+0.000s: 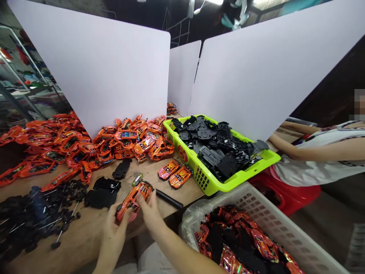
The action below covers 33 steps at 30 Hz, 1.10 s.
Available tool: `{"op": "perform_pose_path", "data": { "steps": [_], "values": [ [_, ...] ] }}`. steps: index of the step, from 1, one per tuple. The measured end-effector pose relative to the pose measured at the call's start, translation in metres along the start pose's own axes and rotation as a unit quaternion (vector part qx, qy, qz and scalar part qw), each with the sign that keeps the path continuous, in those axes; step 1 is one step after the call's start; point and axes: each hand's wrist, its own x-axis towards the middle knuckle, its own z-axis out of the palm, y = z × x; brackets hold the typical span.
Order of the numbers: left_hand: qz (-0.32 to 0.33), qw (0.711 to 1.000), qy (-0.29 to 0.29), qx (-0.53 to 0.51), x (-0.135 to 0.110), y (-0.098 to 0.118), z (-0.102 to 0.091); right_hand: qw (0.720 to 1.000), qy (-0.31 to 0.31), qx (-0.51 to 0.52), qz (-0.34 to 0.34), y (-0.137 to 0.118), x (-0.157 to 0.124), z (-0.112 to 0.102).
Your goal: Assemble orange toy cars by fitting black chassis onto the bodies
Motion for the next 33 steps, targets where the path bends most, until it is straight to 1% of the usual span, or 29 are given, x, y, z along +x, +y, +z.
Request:
{"op": "perform_pose_path", "data": {
  "steps": [1, 3, 4, 5, 6, 7, 9, 10, 11, 12, 13, 14, 15, 16, 17, 18, 19, 20, 22, 24, 26, 28, 30, 31, 33],
  "values": [
    [-0.018, 0.999, -0.015, -0.035, 0.006, 0.001, 0.016, 0.999, 0.025, -0.022, -0.011, -0.004, 0.005, -0.005],
    [-0.037, 0.994, -0.032, -0.094, 0.015, 0.006, 0.046, 0.99, 0.046, -0.117, -0.065, -0.025, 0.02, -0.022],
    [-0.043, 0.99, -0.06, -0.122, 0.019, 0.009, 0.059, 0.977, 0.03, -0.189, -0.097, -0.041, 0.03, -0.034],
    [-0.044, 0.986, -0.087, -0.139, 0.023, 0.012, 0.068, 0.955, 0.014, -0.27, -0.124, -0.058, 0.039, -0.046],
    [-0.037, 0.985, -0.105, -0.128, 0.025, 0.014, 0.074, 0.924, 0.003, -0.359, -0.132, -0.075, 0.049, -0.059],
    [-0.02, 0.987, -0.122, -0.1, 0.029, 0.016, 0.076, 0.883, -0.001, -0.453, -0.127, -0.091, 0.059, -0.071],
    [0.037, 0.991, -0.125, 0.002, 0.039, 0.016, 0.067, 0.781, 0.003, -0.616, -0.103, -0.113, 0.076, -0.09],
    [0.069, 0.989, -0.114, 0.066, 0.046, 0.015, 0.058, 0.733, 0.018, -0.672, -0.101, -0.118, 0.084, -0.097],
    [0.097, 0.983, -0.097, 0.123, 0.056, 0.014, 0.046, 0.693, 0.04, -0.712, -0.108, -0.121, 0.09, -0.102],
    [0.12, 0.972, -0.077, 0.186, 0.069, 0.012, 0.033, 0.663, 0.067, -0.735, -0.125, -0.12, 0.095, -0.105],
    [0.122, 0.966, -0.057, 0.22, 0.083, 0.01, 0.021, 0.644, 0.097, -0.744, -0.15, -0.116, 0.098, -0.105],
    [0.116, 0.963, -0.039, 0.24, 0.099, 0.008, 0.01, 0.634, 0.123, -0.742, -0.177, -0.111, 0.101, -0.102],
    [0.107, 0.96, -0.023, 0.258, 0.115, 0.006, 0.001, 0.635, 0.136, -0.733, -0.205, -0.105, 0.102, -0.097],
    [0.095, 0.957, -0.013, 0.273, 0.13, 0.005, -0.004, 0.645, 0.13, -0.717, -0.229, -0.098, 0.101, -0.089],
    [0.082, 0.955, -0.009, 0.286, 0.144, 0.003, -0.007, 0.664, 0.106, -0.698, -0.246, -0.09, 0.1, -0.079],
    [0.07, 0.952, -0.01, 0.297, 0.156, 0.001, -0.007, 0.689, 0.063, -0.676, -0.255, -0.081, 0.097, -0.066],
    [0.058, 0.951, -0.014, 0.303, 0.166, -0.001, -0.006, 0.714, 0.005, -0.652, -0.255, -0.072, 0.093, -0.053],
    [0.049, 0.951, -0.02, 0.303, 0.173, -0.004, -0.003, 0.737, -0.059, -0.626, -0.247, -0.063, 0.087, -0.039],
    [0.032, 0.957, -0.025, 0.289, 0.181, -0.008, 0.0, 0.773, -0.177, -0.57, -0.218, -0.044, 0.075, -0.013],
    [0.021, 0.968, -0.019, 0.251, 0.183, -0.009, -0.004, 0.798, -0.252, -0.516, -0.185, -0.029, 0.066, 0.008],
    [0.015, 0.981, -0.005, 0.193, 0.181, -0.008, -0.021, 0.815, -0.288, -0.477, -0.162, -0.017, 0.062, 0.025],
    [0.01, 0.992, 0.02, 0.12, 0.175, -0.005, -0.049, 0.816, -0.309, -0.463, -0.155, -0.008, 0.066, 0.043],
    [-0.002, 0.997, 0.06, 0.042, 0.167, -0.003, -0.084, 0.798, -0.329, -0.476, -0.166, -0.001, 0.075, 0.067],
    [-0.013, 0.996, 0.083, 0.0, 0.161, -0.002, -0.102, 0.779, -0.337, -0.499, -0.175, 0.002, 0.081, 0.081],
    [-0.044, 0.987, 0.131, -0.082, 0.148, -0.003, -0.135, 0.728, -0.343, -0.562, -0.191, 0.011, 0.091, 0.112]
  ]
}}
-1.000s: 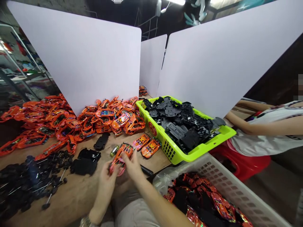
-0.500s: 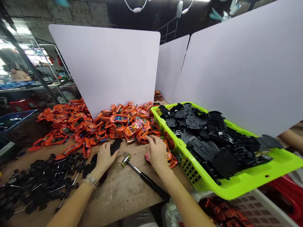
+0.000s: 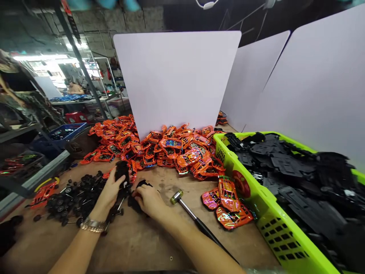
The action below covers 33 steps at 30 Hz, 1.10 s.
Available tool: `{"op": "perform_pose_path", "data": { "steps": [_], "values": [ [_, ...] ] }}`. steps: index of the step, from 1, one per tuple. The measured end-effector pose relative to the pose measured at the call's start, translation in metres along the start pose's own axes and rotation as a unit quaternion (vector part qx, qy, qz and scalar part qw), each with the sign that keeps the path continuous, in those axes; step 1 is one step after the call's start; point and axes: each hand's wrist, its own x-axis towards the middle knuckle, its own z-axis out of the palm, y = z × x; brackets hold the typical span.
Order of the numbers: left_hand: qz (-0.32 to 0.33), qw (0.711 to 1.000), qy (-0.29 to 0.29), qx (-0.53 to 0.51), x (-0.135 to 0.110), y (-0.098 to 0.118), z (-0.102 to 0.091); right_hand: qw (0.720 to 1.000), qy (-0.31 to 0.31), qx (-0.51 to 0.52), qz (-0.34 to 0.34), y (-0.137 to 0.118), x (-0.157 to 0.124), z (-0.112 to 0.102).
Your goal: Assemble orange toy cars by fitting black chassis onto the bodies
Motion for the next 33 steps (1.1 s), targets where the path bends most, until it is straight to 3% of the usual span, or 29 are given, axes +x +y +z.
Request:
{"op": "perform_pose_path", "data": {
  "steps": [4, 9, 12, 17, 22, 27, 33],
  "values": [
    [-0.069, 0.987, 0.07, -0.131, -0.023, -0.002, -0.048, 0.993, -0.014, -0.107, 0.037, -0.025, 0.055, 0.023],
    [-0.144, 0.959, 0.087, -0.228, -0.055, -0.013, -0.071, 0.984, -0.02, -0.156, 0.088, -0.038, 0.083, 0.038],
    [-0.173, 0.945, 0.09, -0.263, -0.064, -0.02, -0.076, 0.981, -0.013, -0.168, 0.093, -0.037, 0.082, 0.034],
    [-0.166, 0.937, 0.095, -0.293, -0.063, -0.029, -0.076, 0.983, -0.017, -0.162, 0.08, -0.033, 0.076, 0.026],
    [-0.164, 0.936, 0.09, -0.298, -0.058, -0.034, -0.073, 0.984, -0.025, -0.151, 0.088, -0.033, 0.071, 0.04],
    [-0.176, 0.934, 0.08, -0.302, -0.057, -0.034, -0.074, 0.978, -0.007, -0.145, 0.148, -0.04, 0.077, 0.052],
    [-0.201, 0.931, 0.075, -0.296, -0.06, -0.029, -0.075, 0.984, -0.011, -0.125, 0.126, -0.046, 0.085, 0.027]
  ]
}}
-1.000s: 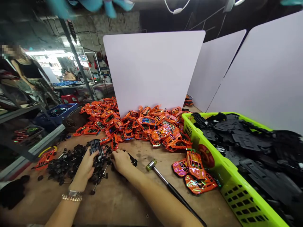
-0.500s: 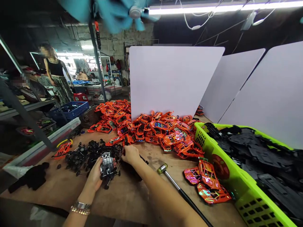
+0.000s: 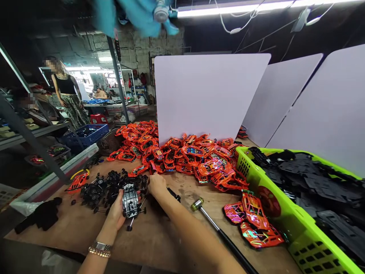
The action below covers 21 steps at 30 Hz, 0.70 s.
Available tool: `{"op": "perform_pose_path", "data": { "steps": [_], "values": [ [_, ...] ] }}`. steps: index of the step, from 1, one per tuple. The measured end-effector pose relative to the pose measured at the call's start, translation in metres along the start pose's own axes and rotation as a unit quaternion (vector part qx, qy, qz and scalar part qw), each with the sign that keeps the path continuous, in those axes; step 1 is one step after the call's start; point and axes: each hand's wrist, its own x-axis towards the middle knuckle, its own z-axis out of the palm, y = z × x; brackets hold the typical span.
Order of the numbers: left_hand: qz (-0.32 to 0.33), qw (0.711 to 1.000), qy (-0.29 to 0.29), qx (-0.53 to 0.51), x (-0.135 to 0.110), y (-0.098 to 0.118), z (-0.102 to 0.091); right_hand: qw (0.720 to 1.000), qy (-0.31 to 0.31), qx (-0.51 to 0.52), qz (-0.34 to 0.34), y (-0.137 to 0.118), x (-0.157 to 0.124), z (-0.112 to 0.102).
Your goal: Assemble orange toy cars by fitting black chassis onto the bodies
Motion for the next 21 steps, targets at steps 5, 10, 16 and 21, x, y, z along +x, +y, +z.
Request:
{"op": "perform_pose_path", "data": {
  "steps": [5, 10, 16, 21],
  "values": [
    [0.009, 1.0, 0.004, 0.006, -0.003, -0.001, 0.006, 0.999, -0.008, 0.037, -0.025, 0.005, 0.001, -0.01],
    [0.012, 0.999, 0.04, 0.019, 0.009, 0.005, 0.008, 0.994, -0.06, 0.086, -0.033, 0.005, 0.026, -0.009],
    [0.045, 0.996, 0.066, 0.044, 0.01, 0.012, 0.005, 0.992, -0.007, 0.118, -0.035, 0.009, 0.029, -0.026],
    [0.073, 0.994, -0.008, 0.075, -0.012, -0.002, 0.025, 0.967, 0.051, 0.208, -0.138, 0.014, -0.015, -0.02]
  ]
}}
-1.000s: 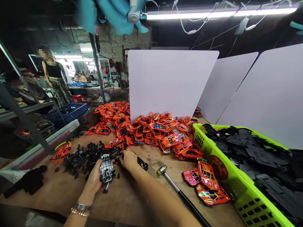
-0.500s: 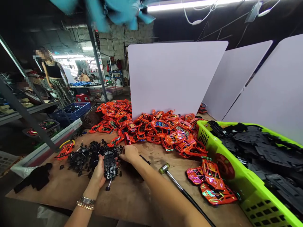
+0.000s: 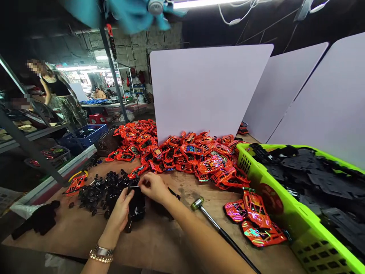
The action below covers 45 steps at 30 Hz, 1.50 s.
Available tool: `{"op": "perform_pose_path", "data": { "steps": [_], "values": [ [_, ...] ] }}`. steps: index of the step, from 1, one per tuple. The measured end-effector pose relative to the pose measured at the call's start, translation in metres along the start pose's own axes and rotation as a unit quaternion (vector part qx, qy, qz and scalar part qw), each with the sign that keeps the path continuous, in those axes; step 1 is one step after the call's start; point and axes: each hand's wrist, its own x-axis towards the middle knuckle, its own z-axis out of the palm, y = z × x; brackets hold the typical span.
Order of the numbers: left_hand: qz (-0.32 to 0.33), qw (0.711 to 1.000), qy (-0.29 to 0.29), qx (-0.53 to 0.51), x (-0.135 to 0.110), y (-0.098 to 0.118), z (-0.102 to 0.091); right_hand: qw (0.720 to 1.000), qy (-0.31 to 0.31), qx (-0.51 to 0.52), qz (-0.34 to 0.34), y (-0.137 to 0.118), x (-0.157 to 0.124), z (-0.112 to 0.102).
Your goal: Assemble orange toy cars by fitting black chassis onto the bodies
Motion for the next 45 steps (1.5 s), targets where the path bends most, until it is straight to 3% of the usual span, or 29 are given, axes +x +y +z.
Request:
{"op": "perform_pose_path", "data": {
  "steps": [3, 5, 8, 11, 13, 19, 22, 26, 33, 37, 39, 41, 45],
  "values": [
    [0.021, 0.997, -0.058, 0.04, -0.012, -0.005, 0.016, 0.994, 0.069, 0.068, -0.046, 0.006, -0.029, 0.006],
    [0.022, 0.995, -0.079, 0.052, -0.019, -0.008, 0.025, 0.989, 0.112, 0.085, -0.042, 0.012, -0.044, 0.005],
    [-0.037, 0.996, -0.083, 0.024, -0.026, -0.014, 0.036, 0.987, 0.139, 0.08, -0.02, 0.018, -0.062, -0.002],
    [-0.102, 0.995, -0.013, -0.005, -0.03, -0.021, 0.043, 0.987, 0.139, 0.075, -0.009, 0.023, -0.076, -0.012],
    [-0.105, 0.994, 0.028, -0.013, -0.032, -0.026, 0.045, 0.988, 0.126, 0.089, -0.011, 0.027, -0.084, -0.016],
    [-0.157, 0.984, -0.048, -0.072, -0.043, -0.033, 0.051, 0.955, 0.069, 0.277, 0.077, 0.049, -0.101, -0.012],
    [-0.212, 0.973, -0.055, -0.077, -0.051, -0.031, 0.051, 0.984, 0.024, 0.168, 0.06, 0.057, -0.093, -0.013],
    [-0.235, 0.967, -0.049, -0.087, -0.055, -0.025, 0.04, 0.999, 0.018, -0.048, 0.0, 0.058, -0.045, -0.019],
    [-0.227, 0.965, -0.028, -0.128, -0.051, -0.021, 0.002, 0.986, -0.061, -0.106, -0.112, 0.057, 0.066, -0.022],
    [-0.206, 0.963, -0.036, -0.171, -0.045, -0.021, -0.005, 0.991, -0.045, -0.066, -0.103, 0.055, 0.101, -0.043],
    [-0.187, 0.964, -0.037, -0.184, -0.044, -0.02, -0.002, 0.996, -0.029, -0.039, -0.078, 0.053, 0.1, -0.055],
    [-0.196, 0.962, -0.038, -0.189, -0.045, -0.018, 0.003, 0.998, -0.031, -0.013, -0.052, 0.056, 0.082, -0.064],
    [-0.24, 0.953, -0.028, -0.182, -0.053, -0.018, 0.013, 0.996, -0.088, 0.017, 0.0, 0.074, 0.008, -0.077]
  ]
}}
